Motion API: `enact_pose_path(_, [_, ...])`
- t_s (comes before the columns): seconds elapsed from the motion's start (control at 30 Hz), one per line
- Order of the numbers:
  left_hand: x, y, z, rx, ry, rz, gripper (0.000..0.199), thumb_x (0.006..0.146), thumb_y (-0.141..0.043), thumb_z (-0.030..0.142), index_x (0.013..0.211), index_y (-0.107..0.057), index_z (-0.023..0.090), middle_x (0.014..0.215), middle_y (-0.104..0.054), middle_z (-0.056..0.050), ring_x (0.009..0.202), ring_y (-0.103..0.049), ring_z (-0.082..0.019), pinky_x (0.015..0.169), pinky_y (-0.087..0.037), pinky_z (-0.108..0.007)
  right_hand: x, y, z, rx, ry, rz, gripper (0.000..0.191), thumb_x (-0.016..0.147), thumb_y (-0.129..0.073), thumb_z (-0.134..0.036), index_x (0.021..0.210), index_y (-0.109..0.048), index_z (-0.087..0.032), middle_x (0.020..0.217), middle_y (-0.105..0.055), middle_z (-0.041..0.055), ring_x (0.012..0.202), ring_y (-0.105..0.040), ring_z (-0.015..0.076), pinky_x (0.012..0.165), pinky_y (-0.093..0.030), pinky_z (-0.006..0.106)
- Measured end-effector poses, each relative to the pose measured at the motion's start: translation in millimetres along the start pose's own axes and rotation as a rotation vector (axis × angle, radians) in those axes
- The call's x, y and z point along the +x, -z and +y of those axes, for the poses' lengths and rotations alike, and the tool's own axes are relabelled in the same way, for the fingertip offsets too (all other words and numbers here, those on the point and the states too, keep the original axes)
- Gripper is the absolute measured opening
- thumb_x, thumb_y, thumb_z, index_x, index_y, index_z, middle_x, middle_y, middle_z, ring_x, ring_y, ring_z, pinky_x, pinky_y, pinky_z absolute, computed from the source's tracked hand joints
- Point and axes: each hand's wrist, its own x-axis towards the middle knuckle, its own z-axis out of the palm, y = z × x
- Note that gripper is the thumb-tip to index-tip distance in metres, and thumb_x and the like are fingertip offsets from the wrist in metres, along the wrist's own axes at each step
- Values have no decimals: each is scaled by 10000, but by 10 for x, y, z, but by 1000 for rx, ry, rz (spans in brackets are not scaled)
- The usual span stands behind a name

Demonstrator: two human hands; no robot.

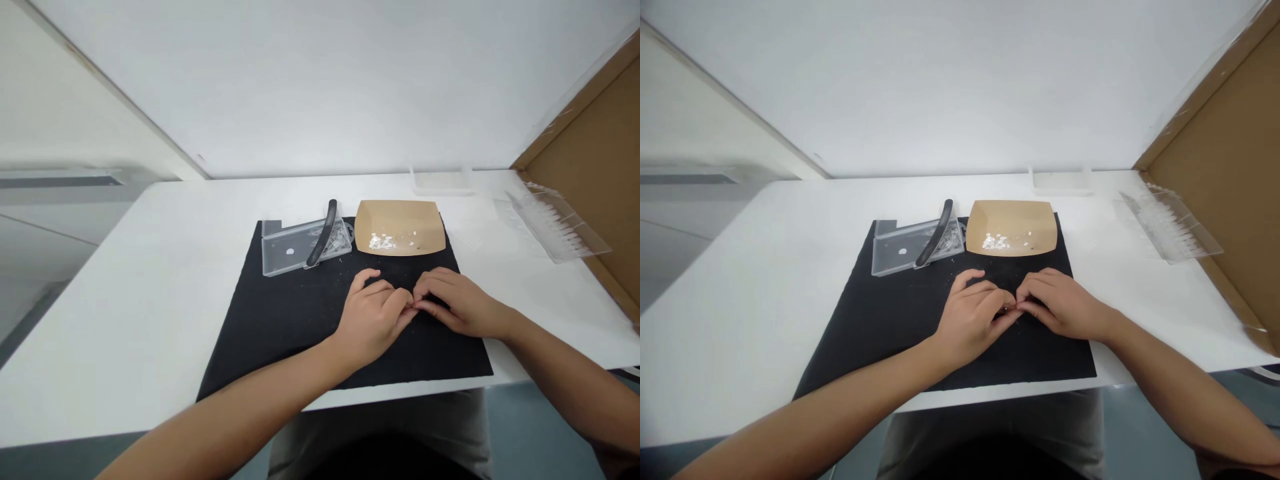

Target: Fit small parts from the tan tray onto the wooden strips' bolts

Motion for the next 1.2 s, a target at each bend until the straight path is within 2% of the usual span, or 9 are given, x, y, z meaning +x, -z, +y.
enact_pose_path(0.2, [1,-1,-18,-39,25,-43,166,1003,-722,271,868,-645,214,734,-747,63,710,-692,-132,996,-415,-366,-26,45,-15,60,-38,-1,65,1095,-541,-254,1048,-582,-237,1016,-673,30,911,-611,172,831,-480,321])
enact_pose_path(0.5, [-3,-21,-43,-59,16,-30,160,991,-746,273,881,-645,216,742,-749,67,717,-702,-131,1003,-412,-366,-21,81,-11,40,-64,-74,118,1107,-543,-312,1067,-628,-241,1007,-696,25,910,-607,178,856,-466,343])
enact_pose_path(1.2, [-17,-46,-48,-14,-9,-9,185,1013,-719,297,875,-631,209,756,-754,53,732,-704,-133,1002,-429,-366,-13,19,24,-10,-31,-34,107,1096,-562,-315,1044,-620,-241,974,-708,20,888,-624,185,875,-456,367])
